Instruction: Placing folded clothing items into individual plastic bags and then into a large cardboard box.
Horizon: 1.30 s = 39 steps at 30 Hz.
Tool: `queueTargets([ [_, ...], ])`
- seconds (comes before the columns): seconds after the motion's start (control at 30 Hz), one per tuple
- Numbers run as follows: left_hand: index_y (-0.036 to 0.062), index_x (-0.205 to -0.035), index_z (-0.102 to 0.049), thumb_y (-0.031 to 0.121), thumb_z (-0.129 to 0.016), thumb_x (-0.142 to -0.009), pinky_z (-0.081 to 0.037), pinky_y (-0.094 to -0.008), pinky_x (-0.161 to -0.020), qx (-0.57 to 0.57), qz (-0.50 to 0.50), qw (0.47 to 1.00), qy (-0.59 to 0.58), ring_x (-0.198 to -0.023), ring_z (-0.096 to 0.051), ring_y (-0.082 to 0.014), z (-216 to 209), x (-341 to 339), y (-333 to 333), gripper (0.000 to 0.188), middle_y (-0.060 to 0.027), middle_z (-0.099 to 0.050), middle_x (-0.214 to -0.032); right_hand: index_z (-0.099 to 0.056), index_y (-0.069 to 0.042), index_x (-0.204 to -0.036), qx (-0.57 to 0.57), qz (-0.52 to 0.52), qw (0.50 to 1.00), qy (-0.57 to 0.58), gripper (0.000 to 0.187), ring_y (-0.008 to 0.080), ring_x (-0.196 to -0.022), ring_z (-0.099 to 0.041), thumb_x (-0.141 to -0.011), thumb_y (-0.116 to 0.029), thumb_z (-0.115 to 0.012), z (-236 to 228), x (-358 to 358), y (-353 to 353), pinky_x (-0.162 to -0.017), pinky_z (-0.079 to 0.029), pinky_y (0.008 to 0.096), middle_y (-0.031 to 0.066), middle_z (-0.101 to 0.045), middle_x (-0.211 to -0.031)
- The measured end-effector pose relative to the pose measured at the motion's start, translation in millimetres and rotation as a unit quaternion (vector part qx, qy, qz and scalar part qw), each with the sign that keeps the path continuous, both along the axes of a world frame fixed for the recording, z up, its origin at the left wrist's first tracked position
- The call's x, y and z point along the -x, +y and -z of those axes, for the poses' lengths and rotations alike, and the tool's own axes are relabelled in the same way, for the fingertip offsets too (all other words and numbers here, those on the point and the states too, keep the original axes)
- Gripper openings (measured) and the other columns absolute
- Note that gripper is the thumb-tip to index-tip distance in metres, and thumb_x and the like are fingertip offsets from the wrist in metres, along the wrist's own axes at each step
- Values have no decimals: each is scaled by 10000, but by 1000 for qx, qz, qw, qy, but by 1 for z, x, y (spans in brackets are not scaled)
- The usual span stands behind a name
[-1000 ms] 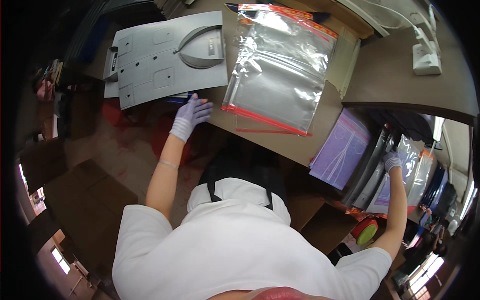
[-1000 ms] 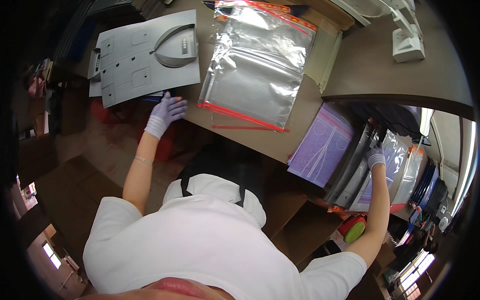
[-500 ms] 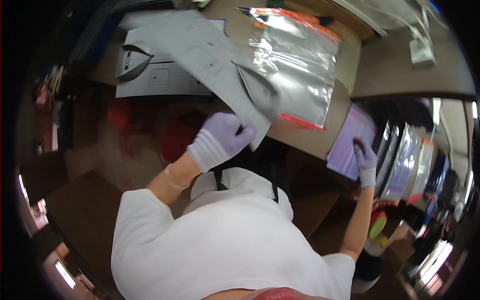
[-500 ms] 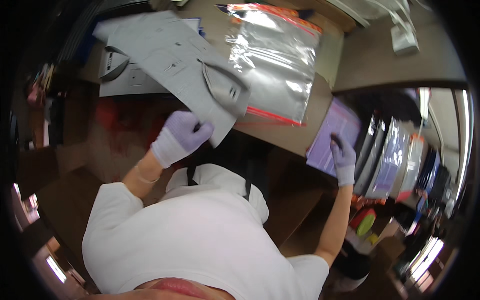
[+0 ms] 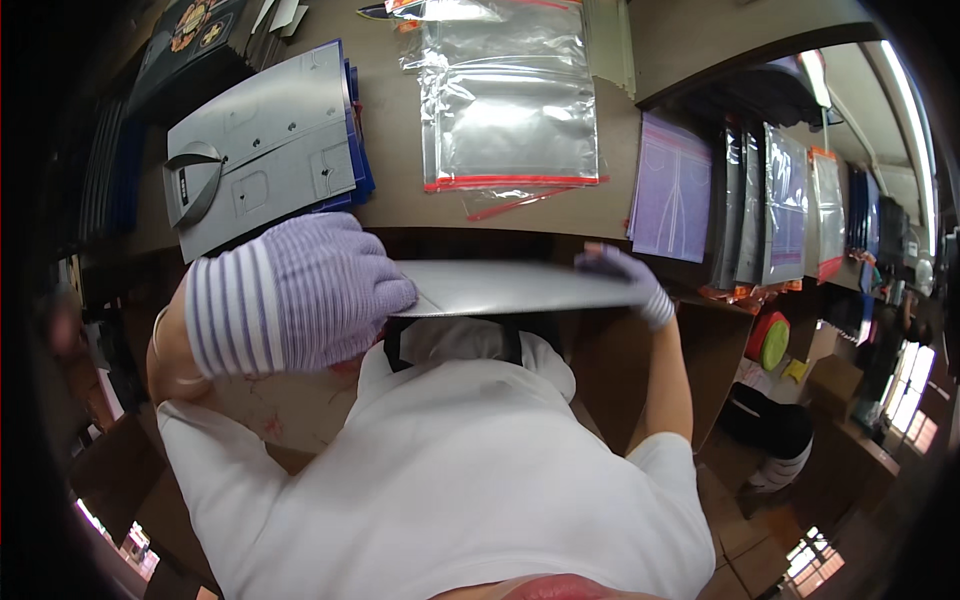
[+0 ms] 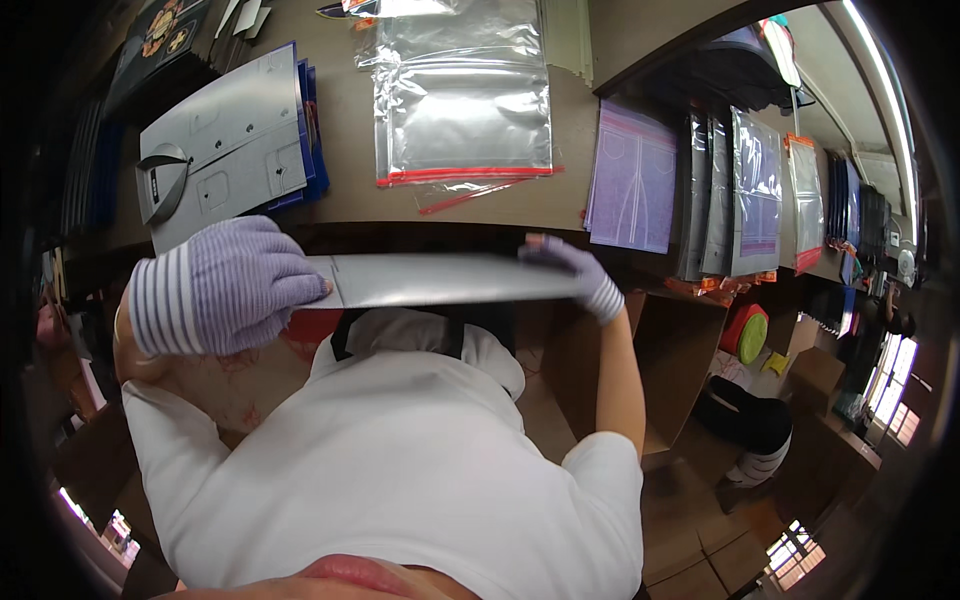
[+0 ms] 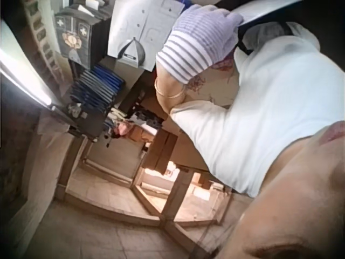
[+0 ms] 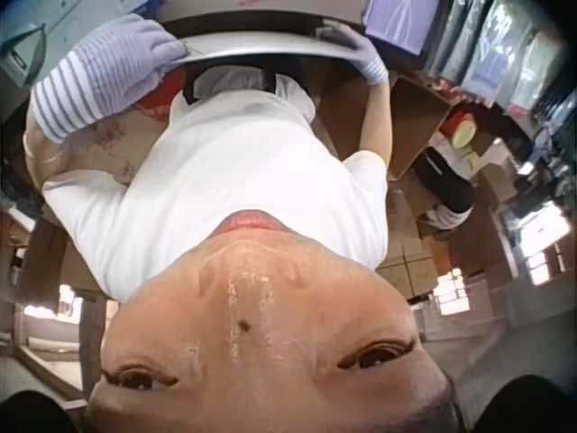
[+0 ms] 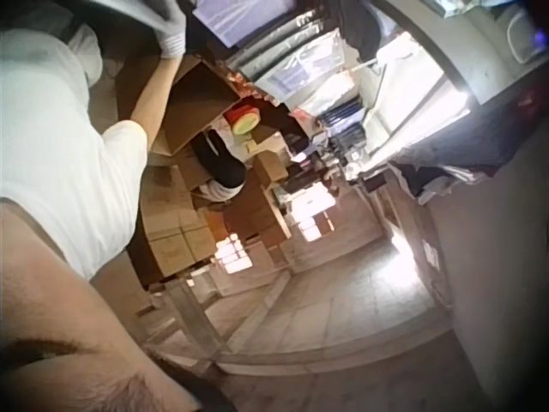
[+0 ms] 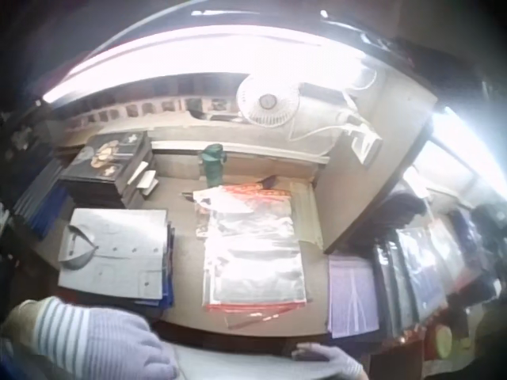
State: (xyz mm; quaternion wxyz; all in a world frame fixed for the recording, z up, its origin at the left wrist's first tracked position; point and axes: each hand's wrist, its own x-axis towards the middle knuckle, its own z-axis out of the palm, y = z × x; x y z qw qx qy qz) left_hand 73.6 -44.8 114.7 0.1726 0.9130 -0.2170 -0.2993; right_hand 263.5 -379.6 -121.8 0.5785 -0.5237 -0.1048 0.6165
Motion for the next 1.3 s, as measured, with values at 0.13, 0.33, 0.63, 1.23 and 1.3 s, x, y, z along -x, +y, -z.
queueTargets([
  [0.13, 34, -983, -585, 62, -529, -708, -438, -371, -795, 238, 37, 970, -10, -845, -570, -280, 58, -40, 37, 282, -106, -610, -869, -457, -42, -1232, 33, -64, 976, -208, 509, 164, -988, -568, -747, 68, -564, -21, 44, -35, -858, -439, 267, 77, -596, -1078],
  [0.33, 34, -1044, -590, 244, -571, -827, -465, -266, -789, 331, -136, 932, 59, -846, -601, -157, 125, -134, 81, 303, -63, -629, -993, -589, 15, -972, 149, 13, 834, -532, 222, 211, -694, -622, -756, -1, -543, -30, 60, -79, -631, -464, 278, 142, -639, -799],
  [0.63, 25, -959, -624, 475, -653, -647, -439, -369, -859, -56, -748, 631, -199, -1015, -560, -283, 381, -284, 230, 548, -196, -598, -1012, -594, 41, -1010, 344, 354, 674, -550, 263, 175, -819, -587, -840, -159, -581, -34, 82, -144, -784, -455, 289, 98, -635, -924],
  [1.23, 70, -976, -604, 373, -717, -623, -453, -370, -801, -1, -754, 577, -312, -906, -587, -276, 400, -307, 265, 479, -139, -624, -942, -474, -10, -1188, 422, 157, 773, -448, 500, 309, -1113, -471, -816, -320, -594, 53, 67, -81, -936, -355, 361, 167, -515, -1189],
  [1.3, 88, -1008, -591, 396, -712, -627, -450, -384, -815, -53, -747, 603, -275, -940, -578, -274, 391, -326, 254, 505, -131, -617, -979, -404, -1, -1242, 442, 160, 774, -424, 572, 355, -1186, -358, -821, -351, -569, 56, 70, -85, -1016, -236, 405, 186, -411, -1285],
])
